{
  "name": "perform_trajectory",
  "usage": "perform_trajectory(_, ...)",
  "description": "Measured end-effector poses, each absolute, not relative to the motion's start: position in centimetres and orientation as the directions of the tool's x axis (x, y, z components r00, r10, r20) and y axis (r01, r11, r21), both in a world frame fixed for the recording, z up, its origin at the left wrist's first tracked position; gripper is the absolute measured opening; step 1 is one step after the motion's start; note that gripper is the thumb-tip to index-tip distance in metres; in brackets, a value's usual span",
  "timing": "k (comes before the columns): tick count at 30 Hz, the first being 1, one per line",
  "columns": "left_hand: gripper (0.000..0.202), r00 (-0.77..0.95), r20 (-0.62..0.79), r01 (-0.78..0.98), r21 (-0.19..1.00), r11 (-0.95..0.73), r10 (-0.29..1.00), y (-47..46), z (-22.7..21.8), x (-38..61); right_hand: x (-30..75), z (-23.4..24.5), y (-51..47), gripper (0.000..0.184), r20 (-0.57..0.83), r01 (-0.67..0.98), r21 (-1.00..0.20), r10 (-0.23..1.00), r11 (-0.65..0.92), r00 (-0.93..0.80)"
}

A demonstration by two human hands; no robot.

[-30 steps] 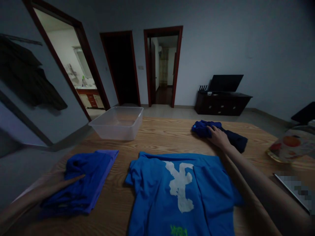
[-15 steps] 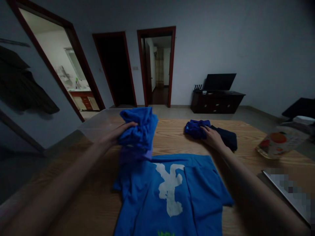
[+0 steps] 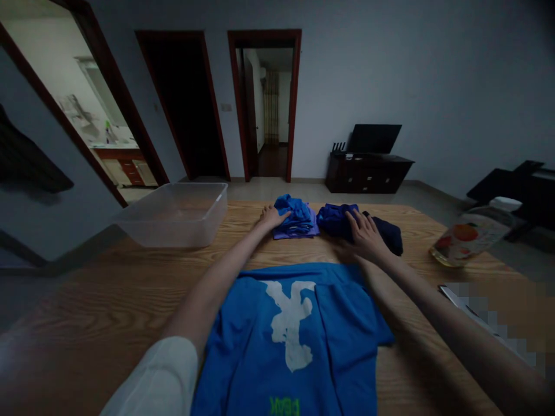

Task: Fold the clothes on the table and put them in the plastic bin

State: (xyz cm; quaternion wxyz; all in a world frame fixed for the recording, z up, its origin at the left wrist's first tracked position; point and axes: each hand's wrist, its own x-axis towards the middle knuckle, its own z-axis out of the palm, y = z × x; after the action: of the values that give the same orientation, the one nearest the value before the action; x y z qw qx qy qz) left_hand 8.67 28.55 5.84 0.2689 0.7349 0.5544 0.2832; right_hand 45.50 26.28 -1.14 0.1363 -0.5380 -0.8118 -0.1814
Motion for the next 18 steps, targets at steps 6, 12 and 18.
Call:
perform_trajectory(6,0.026,0.314,0.109,0.800,0.505,-0.324,0.943,18.1,2.0,-1.2,44.5,-3.5,16.2,0.054,0.155,0.789,-0.039,0.784,0.613,-0.601)
perform_trajectory(12,0.041,0.404,-0.015,0.800,0.491,-0.346,0.915,10.5,-0.2,-8.3,43.6,-3.1,18.2,0.043,0.028,0.809,-0.098,0.814,0.579,-0.580)
perform_trajectory(18,0.031,0.458,-0.092,0.737,0.595,-0.320,0.884,11.4,4.4,-8.6,42.9,4.9,19.4,0.010,-0.074,0.721,-0.162,0.721,0.673,-0.689)
